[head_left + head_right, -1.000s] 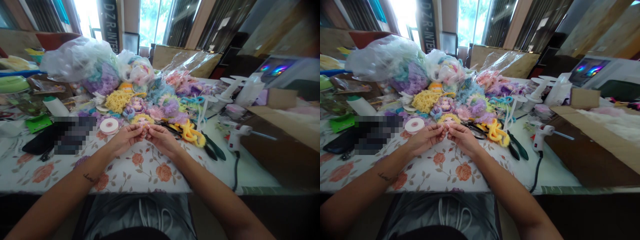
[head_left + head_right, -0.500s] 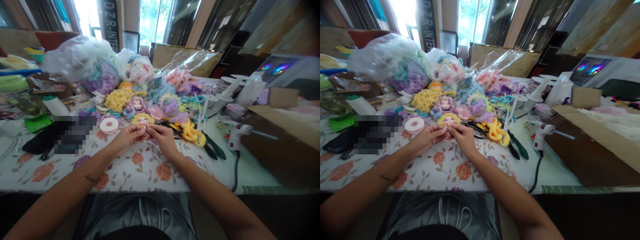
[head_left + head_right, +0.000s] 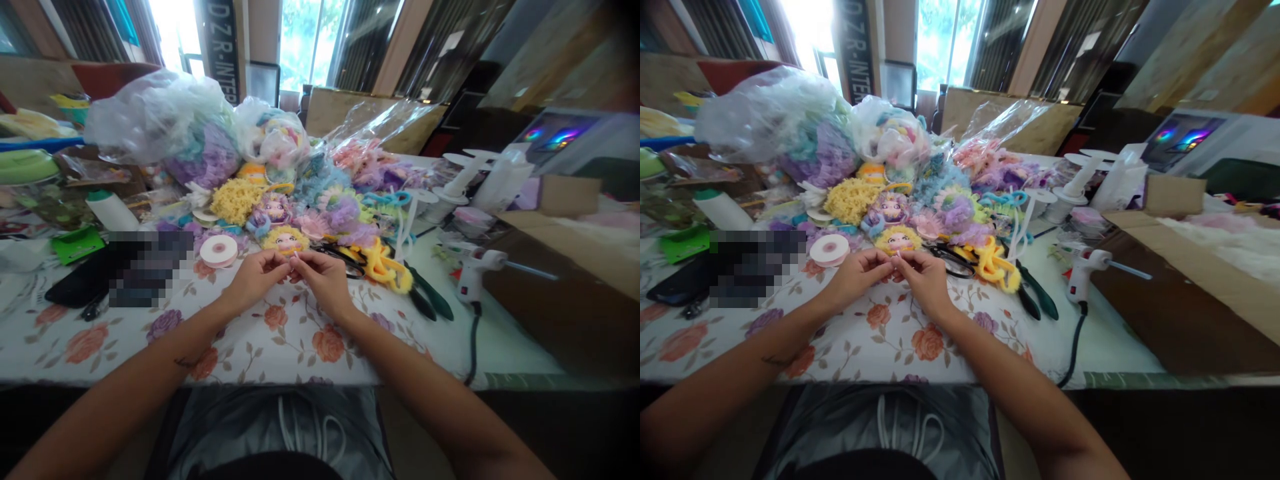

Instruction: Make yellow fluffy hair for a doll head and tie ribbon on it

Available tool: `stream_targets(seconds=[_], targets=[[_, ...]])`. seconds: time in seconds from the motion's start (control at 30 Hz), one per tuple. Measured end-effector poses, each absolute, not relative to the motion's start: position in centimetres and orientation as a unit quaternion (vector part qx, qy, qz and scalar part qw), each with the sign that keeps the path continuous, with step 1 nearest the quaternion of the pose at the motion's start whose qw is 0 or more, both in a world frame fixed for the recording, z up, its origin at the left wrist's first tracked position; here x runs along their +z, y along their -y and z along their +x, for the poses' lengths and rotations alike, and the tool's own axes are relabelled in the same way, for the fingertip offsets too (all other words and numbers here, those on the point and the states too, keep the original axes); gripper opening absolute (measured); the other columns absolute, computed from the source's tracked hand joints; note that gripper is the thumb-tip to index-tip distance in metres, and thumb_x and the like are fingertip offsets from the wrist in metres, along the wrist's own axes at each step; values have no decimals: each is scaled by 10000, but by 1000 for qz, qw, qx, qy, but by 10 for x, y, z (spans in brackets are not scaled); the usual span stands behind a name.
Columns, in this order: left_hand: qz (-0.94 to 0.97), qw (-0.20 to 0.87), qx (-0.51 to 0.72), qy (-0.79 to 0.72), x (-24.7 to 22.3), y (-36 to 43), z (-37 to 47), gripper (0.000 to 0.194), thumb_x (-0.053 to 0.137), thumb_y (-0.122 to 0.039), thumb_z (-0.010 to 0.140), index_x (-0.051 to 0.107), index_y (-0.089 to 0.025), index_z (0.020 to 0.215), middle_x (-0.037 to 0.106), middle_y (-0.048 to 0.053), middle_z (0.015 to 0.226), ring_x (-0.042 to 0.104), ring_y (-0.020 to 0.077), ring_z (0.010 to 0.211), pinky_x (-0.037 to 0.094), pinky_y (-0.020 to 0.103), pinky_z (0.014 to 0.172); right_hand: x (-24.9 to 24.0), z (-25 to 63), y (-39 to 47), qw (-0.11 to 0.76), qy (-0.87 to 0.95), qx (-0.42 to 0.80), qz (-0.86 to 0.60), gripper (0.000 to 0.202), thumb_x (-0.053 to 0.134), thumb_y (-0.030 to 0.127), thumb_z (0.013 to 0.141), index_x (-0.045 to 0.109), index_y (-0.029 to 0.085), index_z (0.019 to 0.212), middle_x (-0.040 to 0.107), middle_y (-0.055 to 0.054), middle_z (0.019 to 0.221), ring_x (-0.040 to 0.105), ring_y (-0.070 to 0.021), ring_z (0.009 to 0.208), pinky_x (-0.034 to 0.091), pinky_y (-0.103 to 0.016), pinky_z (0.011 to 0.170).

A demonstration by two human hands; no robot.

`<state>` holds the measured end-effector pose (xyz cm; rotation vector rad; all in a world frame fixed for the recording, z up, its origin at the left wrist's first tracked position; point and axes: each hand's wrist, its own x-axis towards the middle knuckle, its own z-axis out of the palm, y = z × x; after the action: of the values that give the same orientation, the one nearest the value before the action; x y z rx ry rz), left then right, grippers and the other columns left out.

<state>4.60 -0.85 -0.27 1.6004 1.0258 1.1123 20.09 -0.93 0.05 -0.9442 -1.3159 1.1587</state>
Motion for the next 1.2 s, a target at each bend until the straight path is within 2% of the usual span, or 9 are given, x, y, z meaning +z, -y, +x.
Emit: stream_targets(seconds=[0.23, 0.47, 0.57, 0.73, 0.93, 1.07, 1.2], targets=[[656, 451, 437, -419, -3, 8, 45, 229, 634, -365, 805, 644, -143, 752, 612, -1, 682, 527, 97, 635, 395, 212, 614, 1, 201, 8, 557, 546, 488, -392, 179, 762, 333, 678, 719, 160, 686, 650, -1, 596, 582, -109, 515, 512, -239, 518], [473, 632, 494, -363, -8, 5, 46, 199, 714, -333, 754, 661, -151, 812, 664, 9, 762, 599, 87, 681, 460, 199, 673, -3, 202, 2, 551, 498, 568, -355, 205, 717, 373, 729, 740, 173, 766, 639, 2, 610, 560, -99, 554, 484, -241, 554], [410, 675, 514, -334, -6, 4, 46, 165, 727, -269, 749, 661, -132, 814, 674, 19, 776, 618, 79, 687, 499, 199, 720, -3, 203, 0, 535, 464, 631, -318, 207, 736, 361, 705, 750, 178, 801, 663, -17, 699, 577, -107, 650, 471, -228, 577], [343, 696, 539, -328, 0, 3, 46, 94, 688, -182, 781, 637, -104, 771, 664, 21, 727, 615, 67, 639, 530, 173, 678, -4, 204, -2, 511, 450, 673, -289, 183, 781, 301, 662, 756, 174, 791, 670, -18, 750, 560, -92, 685, 472, -224, 637], [306, 712, 547, -316, 5, 4, 46, 51, 656, -124, 802, 629, -106, 762, 673, 28, 731, 636, 74, 654, 545, 168, 673, -7, 205, -4, 509, 401, 700, -301, 227, 824, 287, 615, 752, 159, 789, 699, -30, 769, 617, -106, 713, 503, -245, 722], [319, 705, 555, -307, 7, 6, 47, 69, 686, -138, 780, 628, -113, 754, 672, 20, 732, 637, 74, 662, 539, 164, 684, -8, 206, -5, 509, 384, 708, -302, 219, 835, 295, 599, 734, 159, 738, 676, 0, 724, 595, -78, 667, 493, -203, 675], [344, 702, 546, -302, 6, 7, 47, 95, 710, -170, 764, 633, -115, 764, 676, 23, 755, 639, 82, 685, 530, 174, 698, -8, 207, -4, 498, 397, 708, -306, 192, 814, 296, 636, 699, 160, 707, 641, 17, 667, 561, -69, 602, 464, -198, 614]])
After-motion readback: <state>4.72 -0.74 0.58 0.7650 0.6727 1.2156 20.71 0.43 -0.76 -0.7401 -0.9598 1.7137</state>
